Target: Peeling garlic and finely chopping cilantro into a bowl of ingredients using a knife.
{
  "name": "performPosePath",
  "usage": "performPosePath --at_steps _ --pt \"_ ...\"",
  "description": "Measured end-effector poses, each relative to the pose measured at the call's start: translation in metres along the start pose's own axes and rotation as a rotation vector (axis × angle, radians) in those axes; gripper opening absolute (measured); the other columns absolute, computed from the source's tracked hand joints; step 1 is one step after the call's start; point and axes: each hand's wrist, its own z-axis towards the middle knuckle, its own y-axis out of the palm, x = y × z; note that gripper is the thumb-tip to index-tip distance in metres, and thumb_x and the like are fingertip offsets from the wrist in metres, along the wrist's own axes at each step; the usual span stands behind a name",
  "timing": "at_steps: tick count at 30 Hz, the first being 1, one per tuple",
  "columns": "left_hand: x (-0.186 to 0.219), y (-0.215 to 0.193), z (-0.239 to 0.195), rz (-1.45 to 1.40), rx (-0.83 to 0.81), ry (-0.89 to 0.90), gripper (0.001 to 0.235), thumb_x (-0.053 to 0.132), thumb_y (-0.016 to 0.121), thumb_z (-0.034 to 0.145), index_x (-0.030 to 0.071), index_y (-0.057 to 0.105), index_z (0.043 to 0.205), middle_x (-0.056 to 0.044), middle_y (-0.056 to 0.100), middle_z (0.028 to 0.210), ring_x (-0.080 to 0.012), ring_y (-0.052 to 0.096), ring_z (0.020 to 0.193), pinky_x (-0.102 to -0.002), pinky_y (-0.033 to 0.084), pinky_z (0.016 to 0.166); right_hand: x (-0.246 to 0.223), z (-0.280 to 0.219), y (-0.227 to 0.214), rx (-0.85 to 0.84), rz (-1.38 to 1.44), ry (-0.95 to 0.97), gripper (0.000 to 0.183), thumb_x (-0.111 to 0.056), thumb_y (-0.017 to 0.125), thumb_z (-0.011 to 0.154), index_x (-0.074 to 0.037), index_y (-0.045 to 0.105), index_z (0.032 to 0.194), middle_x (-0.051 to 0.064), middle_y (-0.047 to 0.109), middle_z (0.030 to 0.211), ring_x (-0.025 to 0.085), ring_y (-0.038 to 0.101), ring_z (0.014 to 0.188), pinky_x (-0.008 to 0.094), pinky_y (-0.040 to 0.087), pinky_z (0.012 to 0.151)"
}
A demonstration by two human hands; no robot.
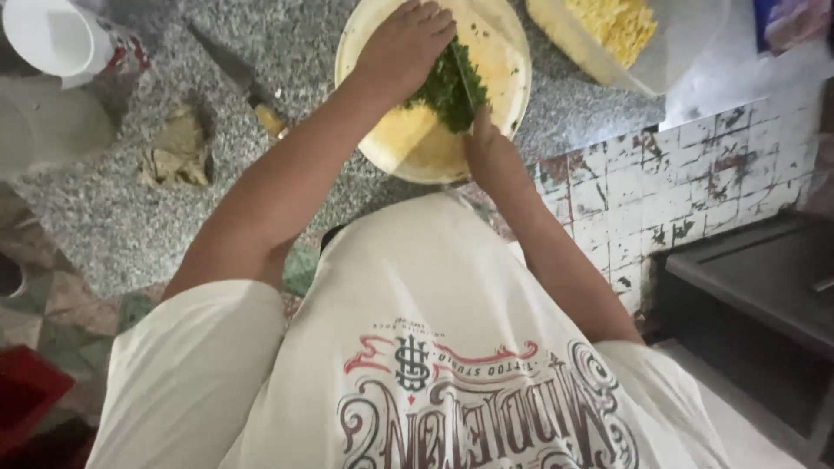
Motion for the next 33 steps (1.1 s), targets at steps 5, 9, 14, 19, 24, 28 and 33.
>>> performPosePath --at_steps 5,9,14,19,24,28,33 --pt "-0.008 0.003 0.025 0.011 0.012 -0.062 0.068 -0.011 0.071 0.08 0.009 0.061 0.144 -0.008 0.064 0.14 -0.0295 0.06 0.12 -0.043 0.048 0.092 -0.026 0.006 -0.08 -0.212 -0.151 0.173 0.042 -0.015 0.044 0.108 -0.002 0.029 0.146 0.014 0.06 0.07 0.037 0.055 0.053 0.048 0.041 0.045" --pt "0.006 -0.007 0.013 0.023 0.069 0.011 0.052 -0.004 0.074 0.087 0.004 0.066 0.138 -0.011 0.063 0.142 -0.0294 0.053 0.132 -0.043 0.033 0.117 -0.009 0.006 -0.046 -0.212 0.022 0.202 0.04 -0.017 0.036 0.106 -0.002 0.029 0.142 0.022 0.062 0.089 0.046 0.06 0.073 0.053 0.043 0.059" --pt "0.003 -0.002 0.029 0.123 -0.022 -0.075 0.052 -0.01 0.074 0.077 0.009 0.071 0.126 -0.005 0.07 0.125 -0.0261 0.064 0.11 -0.041 0.051 0.088 -0.015 0.005 -0.086 -0.278 -0.168 0.132 0.032 -0.019 0.045 0.111 -0.004 0.033 0.136 0.017 0.065 0.079 0.039 0.062 0.061 0.05 0.047 0.052" --pt "0.011 0.001 0.019 0.038 -0.108 -0.074 0.059 -0.004 0.071 0.085 0.005 0.063 0.143 -0.009 0.061 0.146 -0.0299 0.047 0.138 -0.044 0.031 0.116 -0.009 -0.002 -0.079 -0.207 -0.06 0.081 0.035 -0.012 0.041 0.111 0.0 0.038 0.143 0.007 0.057 0.071 0.023 0.057 0.051 0.031 0.05 0.043" --pt "0.001 0.005 0.027 0.074 -0.015 -0.045 0.062 -0.007 0.072 0.083 0.006 0.065 0.143 -0.007 0.065 0.141 -0.0273 0.055 0.13 -0.043 0.039 0.11 0.039 0.024 -0.061 -0.152 -0.206 -0.048 0.025 -0.015 0.048 0.11 -0.004 0.036 0.129 0.014 0.059 0.08 0.038 0.059 0.054 0.048 0.044 0.046" --pt "0.009 0.007 0.023 0.084 -0.074 -0.08 0.051 0.0 0.071 0.084 0.004 0.07 0.135 -0.01 0.071 0.126 -0.0305 0.059 0.12 -0.045 0.037 0.113 0.019 0.008 -0.087 -0.277 -0.153 0.041 0.026 -0.015 0.037 0.114 -0.007 0.034 0.139 0.011 0.063 0.082 0.028 0.063 0.056 0.035 0.056 0.043" --pt "-0.01 -0.007 0.005 0.19 0.085 -0.101 0.023 0.0 0.078 0.075 0.012 0.077 0.094 -0.01 0.07 0.084 -0.0306 0.069 0.077 -0.042 0.057 0.074 0.02 0.043 -0.114 0.001 -0.503 -0.253 0.029 -0.017 0.062 0.109 -0.003 0.053 0.133 0.012 0.067 0.08 0.025 0.067 0.06 0.037 0.06 0.047"
